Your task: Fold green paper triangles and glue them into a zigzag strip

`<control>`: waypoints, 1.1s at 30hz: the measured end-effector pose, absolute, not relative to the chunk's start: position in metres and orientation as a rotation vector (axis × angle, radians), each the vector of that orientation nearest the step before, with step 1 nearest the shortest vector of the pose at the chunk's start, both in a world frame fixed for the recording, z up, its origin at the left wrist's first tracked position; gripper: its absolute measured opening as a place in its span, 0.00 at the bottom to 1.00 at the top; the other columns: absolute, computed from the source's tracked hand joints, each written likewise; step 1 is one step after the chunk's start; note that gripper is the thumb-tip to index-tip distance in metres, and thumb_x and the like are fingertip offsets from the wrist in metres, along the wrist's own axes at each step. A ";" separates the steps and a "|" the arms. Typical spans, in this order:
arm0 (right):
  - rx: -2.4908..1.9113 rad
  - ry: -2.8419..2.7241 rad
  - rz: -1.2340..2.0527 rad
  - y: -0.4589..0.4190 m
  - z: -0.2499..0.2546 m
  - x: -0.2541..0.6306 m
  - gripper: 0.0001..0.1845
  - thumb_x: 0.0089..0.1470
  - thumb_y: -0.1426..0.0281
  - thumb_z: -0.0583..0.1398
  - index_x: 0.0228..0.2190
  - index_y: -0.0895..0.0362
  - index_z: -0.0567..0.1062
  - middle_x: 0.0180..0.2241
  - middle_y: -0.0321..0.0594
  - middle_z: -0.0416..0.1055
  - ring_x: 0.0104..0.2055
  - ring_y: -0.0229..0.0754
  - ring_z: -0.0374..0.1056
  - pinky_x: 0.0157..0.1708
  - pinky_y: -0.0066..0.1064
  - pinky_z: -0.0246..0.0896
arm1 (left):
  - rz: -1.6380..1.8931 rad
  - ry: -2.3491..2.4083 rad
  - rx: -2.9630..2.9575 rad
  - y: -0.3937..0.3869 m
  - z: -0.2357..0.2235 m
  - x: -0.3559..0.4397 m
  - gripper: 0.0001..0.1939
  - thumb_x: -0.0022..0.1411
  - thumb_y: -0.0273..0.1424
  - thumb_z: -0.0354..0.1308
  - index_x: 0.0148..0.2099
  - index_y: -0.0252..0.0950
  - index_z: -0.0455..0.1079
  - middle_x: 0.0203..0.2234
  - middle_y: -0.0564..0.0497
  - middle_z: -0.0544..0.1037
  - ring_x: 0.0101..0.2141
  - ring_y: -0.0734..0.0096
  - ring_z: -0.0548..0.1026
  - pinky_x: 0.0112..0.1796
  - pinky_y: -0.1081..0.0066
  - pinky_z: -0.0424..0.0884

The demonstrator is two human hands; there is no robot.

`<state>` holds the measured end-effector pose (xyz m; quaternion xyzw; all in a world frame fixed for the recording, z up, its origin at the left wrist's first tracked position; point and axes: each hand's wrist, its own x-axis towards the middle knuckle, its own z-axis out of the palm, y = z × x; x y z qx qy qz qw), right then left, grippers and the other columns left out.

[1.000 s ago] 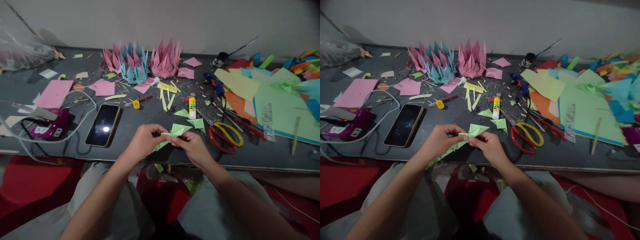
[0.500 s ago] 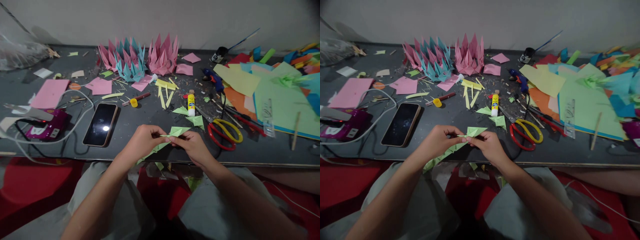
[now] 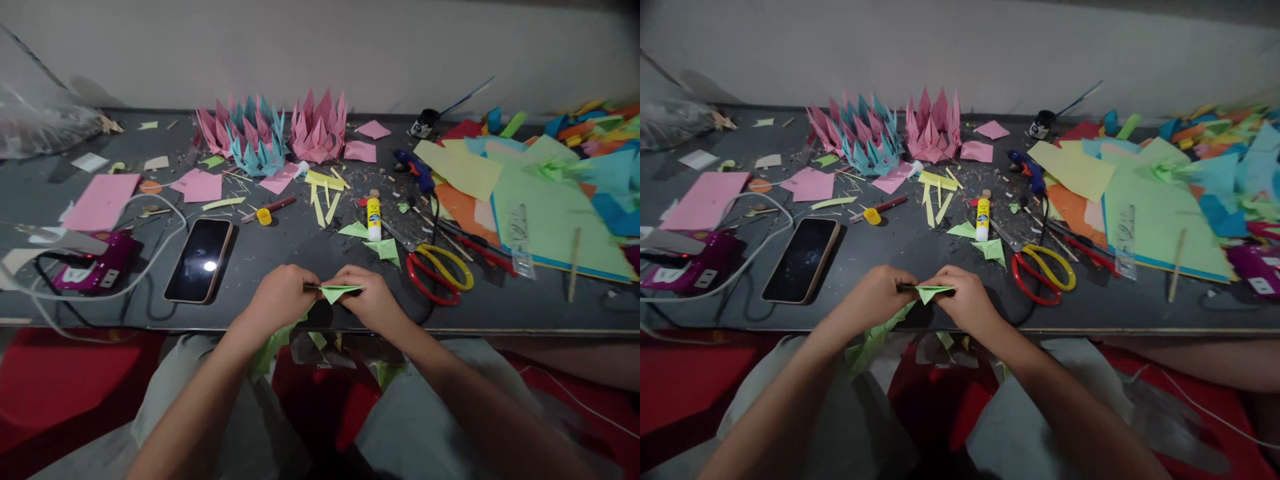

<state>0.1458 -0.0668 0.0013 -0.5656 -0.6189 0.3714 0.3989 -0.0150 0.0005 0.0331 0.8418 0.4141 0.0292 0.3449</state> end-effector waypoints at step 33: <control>-1.218 -0.550 1.220 -0.022 0.030 0.180 0.25 0.41 0.62 0.59 0.44 0.51 0.65 0.21 0.30 0.66 0.19 0.33 0.60 0.14 0.24 0.46 | 0.967 0.890 1.834 -0.009 0.021 0.028 0.22 0.51 0.36 0.63 0.47 0.37 0.65 0.43 0.46 0.73 0.40 0.67 0.72 0.40 0.68 0.68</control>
